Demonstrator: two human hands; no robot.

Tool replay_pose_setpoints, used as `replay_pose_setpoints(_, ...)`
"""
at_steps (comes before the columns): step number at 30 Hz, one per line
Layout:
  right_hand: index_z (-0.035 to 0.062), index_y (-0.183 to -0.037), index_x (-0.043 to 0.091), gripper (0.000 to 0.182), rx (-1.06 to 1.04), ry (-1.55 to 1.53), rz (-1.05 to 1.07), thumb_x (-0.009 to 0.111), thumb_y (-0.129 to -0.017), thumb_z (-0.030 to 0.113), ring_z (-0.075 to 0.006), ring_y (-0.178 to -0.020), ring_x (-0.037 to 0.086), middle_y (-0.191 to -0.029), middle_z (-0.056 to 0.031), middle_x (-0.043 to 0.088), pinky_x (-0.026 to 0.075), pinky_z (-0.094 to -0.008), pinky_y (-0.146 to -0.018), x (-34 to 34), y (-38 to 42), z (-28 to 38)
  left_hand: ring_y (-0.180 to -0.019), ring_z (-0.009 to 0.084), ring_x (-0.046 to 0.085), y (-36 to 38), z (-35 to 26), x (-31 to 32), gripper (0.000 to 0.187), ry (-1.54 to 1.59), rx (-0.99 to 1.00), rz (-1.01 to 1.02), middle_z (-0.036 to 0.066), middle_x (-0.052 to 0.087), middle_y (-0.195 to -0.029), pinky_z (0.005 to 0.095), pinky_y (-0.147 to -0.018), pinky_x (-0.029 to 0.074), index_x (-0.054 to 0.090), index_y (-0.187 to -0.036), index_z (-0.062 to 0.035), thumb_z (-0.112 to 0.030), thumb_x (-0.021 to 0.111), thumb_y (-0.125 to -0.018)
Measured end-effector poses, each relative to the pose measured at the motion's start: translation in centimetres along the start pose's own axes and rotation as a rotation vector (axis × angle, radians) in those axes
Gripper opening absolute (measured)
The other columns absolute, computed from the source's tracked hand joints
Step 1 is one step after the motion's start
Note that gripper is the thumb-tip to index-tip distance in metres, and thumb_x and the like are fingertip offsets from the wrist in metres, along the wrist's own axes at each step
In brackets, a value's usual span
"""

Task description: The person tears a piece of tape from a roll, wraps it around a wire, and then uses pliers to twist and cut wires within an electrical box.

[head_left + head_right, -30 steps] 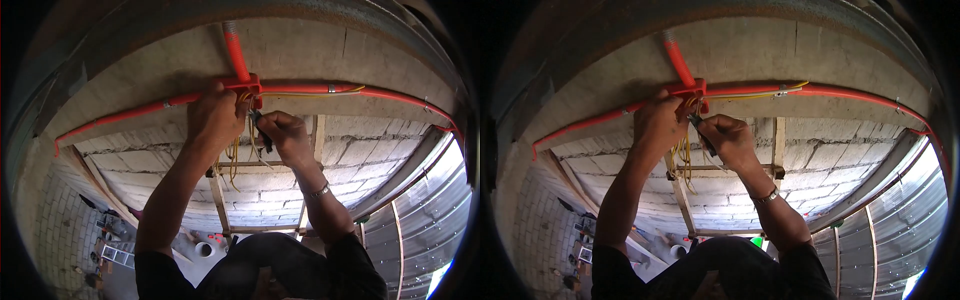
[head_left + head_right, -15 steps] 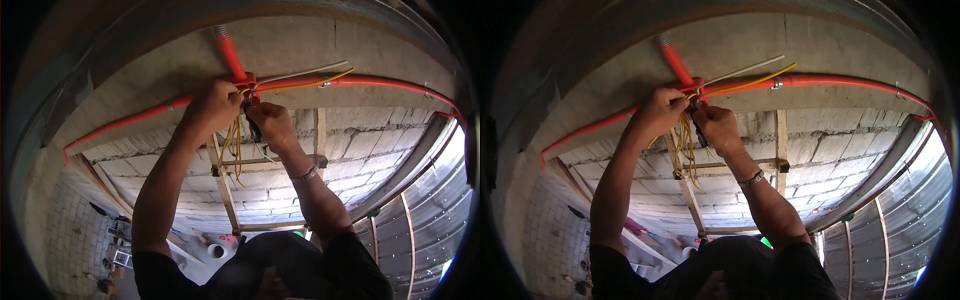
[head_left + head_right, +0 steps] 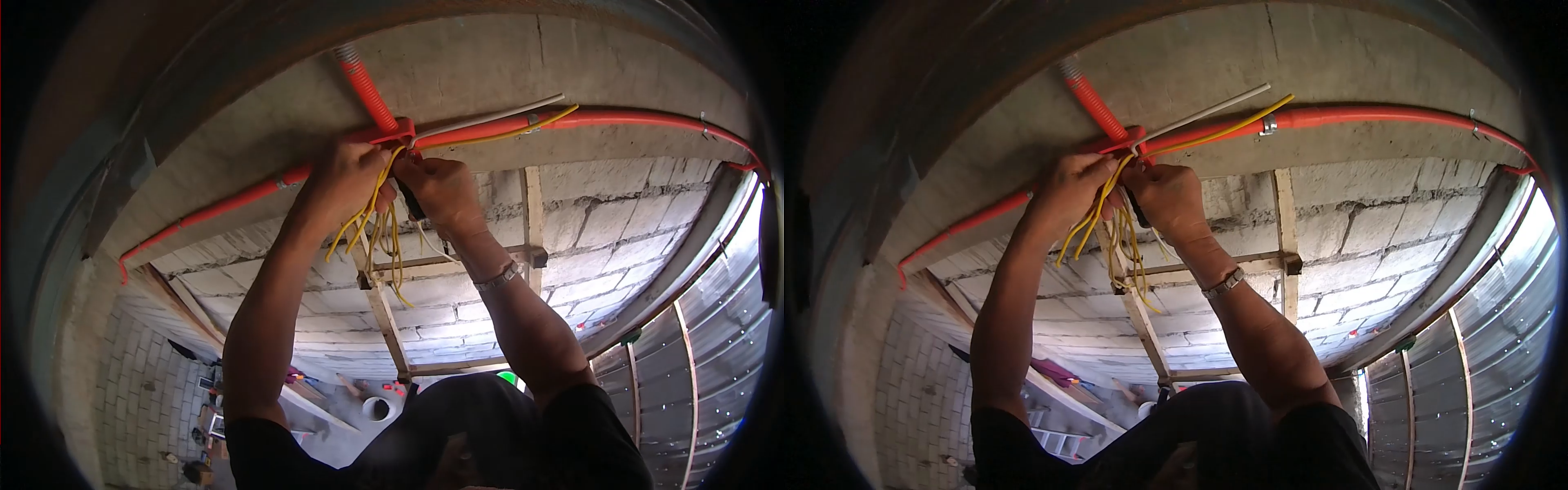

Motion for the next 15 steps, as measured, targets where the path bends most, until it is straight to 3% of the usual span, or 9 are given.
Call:
replay_pose_setpoints(2, -0.005, -0.067, 0.061, 0.039, -0.079, 0.08, -0.033, 0.066, -0.083, 0.03, -0.0077, -0.046, 0.051, -0.055, -0.0048, 0.056, 0.039, -0.0266, -0.04, -0.1, -0.2, 0.1, -0.049, 0.0095, 0.054, 0.3, -0.1, 0.1, 0.031, 0.132, 0.015, 0.011, 0.005, 0.061, -0.063, 0.0237, -0.046, 0.043, 0.064, -0.091, -0.0011, -0.027, 0.047, -0.097)
replay_pose_setpoints(4, -0.0049, -0.066, 0.061, 0.04, -0.103, 0.072, -0.048, 0.066, -0.083, 0.031, -0.0079, -0.045, 0.051, -0.054, -0.0047, 0.055, 0.039, -0.027, -0.04, -0.2, -0.4, -0.4, -0.049, 0.0104, 0.054, 0.5, 1.3, -0.1, 0.031, 0.246, -0.116, 0.051, 0.006, 0.06, -0.062, 0.0241, -0.046, 0.043, 0.063, -0.09, -0.0028, -0.029, 0.048, -0.096)
replay_pose_setpoints(8, -0.0041, -0.063, 0.06, 0.042, -0.122, 0.19, -0.101, 0.068, -0.082, 0.033, -0.0081, -0.044, 0.05, -0.052, -0.0047, 0.055, 0.038, -0.0282, -0.041, -1.3, -0.6, 0.0, -0.048, 0.0111, 0.054, -0.1, 2.0, -0.4, 0.033, 0.276, -0.154, 0.085, 0.006, 0.059, -0.062, 0.0245, -0.046, 0.042, 0.062, -0.088, -0.0052, -0.035, 0.049, -0.096)
replay_pose_setpoints(9, 0.0004, -0.063, 0.061, 0.042, -0.223, 0.327, -0.096, 0.065, -0.083, 0.036, -0.0232, -0.051, 0.061, -0.055, -0.0133, 0.059, 0.046, -0.0345, -0.051, -1.2, -0.4, 0.8, -0.048, 0.0116, 0.054, -0.2, 2.7, -0.4, 0.034, 0.31, -0.219, 0.107, 0.007, 0.059, -0.062, 0.0246, -0.046, 0.042, 0.061, -0.089, -0.0061, -0.037, 0.048, -0.096)
replay_pose_setpoints(10, 0.0004, -0.063, 0.061, 0.042, -0.226, 0.329, -0.096, 0.065, -0.083, 0.036, -0.0232, -0.051, 0.061, -0.055, -0.0133, 0.059, 0.046, -0.0345, -0.051, -1.2, -0.4, 0.7, -0.048, 0.0122, 0.054, -0.2, 3.3, -0.2, 0.035, 0.346, -0.287, 0.13, 0.007, 0.059, -0.062, 0.0246, -0.046, 0.042, 0.06, -0.09, -0.0071, -0.039, 0.048, -0.095)
replay_pose_setpoints(12, -0.0031, -0.061, 0.06, 0.044, -0.088, 0.186, -0.101, 0.069, -0.082, 0.035, -0.0077, -0.044, 0.05, -0.049, -0.0046, 0.053, 0.038, -0.0272, -0.041, -1.5, -0.8, -0.6, -0.048, 0.0125, 0.054, -0.4, 3.3, 0.1, 0.036, 0.384, -0.287, 0.149, 0.007, 0.06, -0.063, 0.0246, -0.046, 0.042, 0.059, -0.091, -0.0075, -0.041, 0.046, -0.096)
replay_pose_setpoints(15, -0.0027, -0.061, 0.06, 0.045, -0.07, 0.168, -0.107, 0.07, -0.082, 0.036, -0.0068, -0.045, 0.047, -0.05, -0.0033, 0.052, 0.037, -0.0272, -0.041, -1.3, -0.7, -0.5, -0.048, 0.0132, 0.054, -0.9, 4.0, 0.5, 0.038, 0.425, -0.297, 0.205, 0.007, 0.06, -0.065, 0.0249, -0.047, 0.043, 0.058, -0.093, -0.0083, -0.044, 0.043, -0.097)
Point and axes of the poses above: each hand's wrist, its own y-axis away from the middle knuckle, its own x-axis out of the palm, z = x × y, the point moved 9 cm from there along -y, towards the middle knuckle
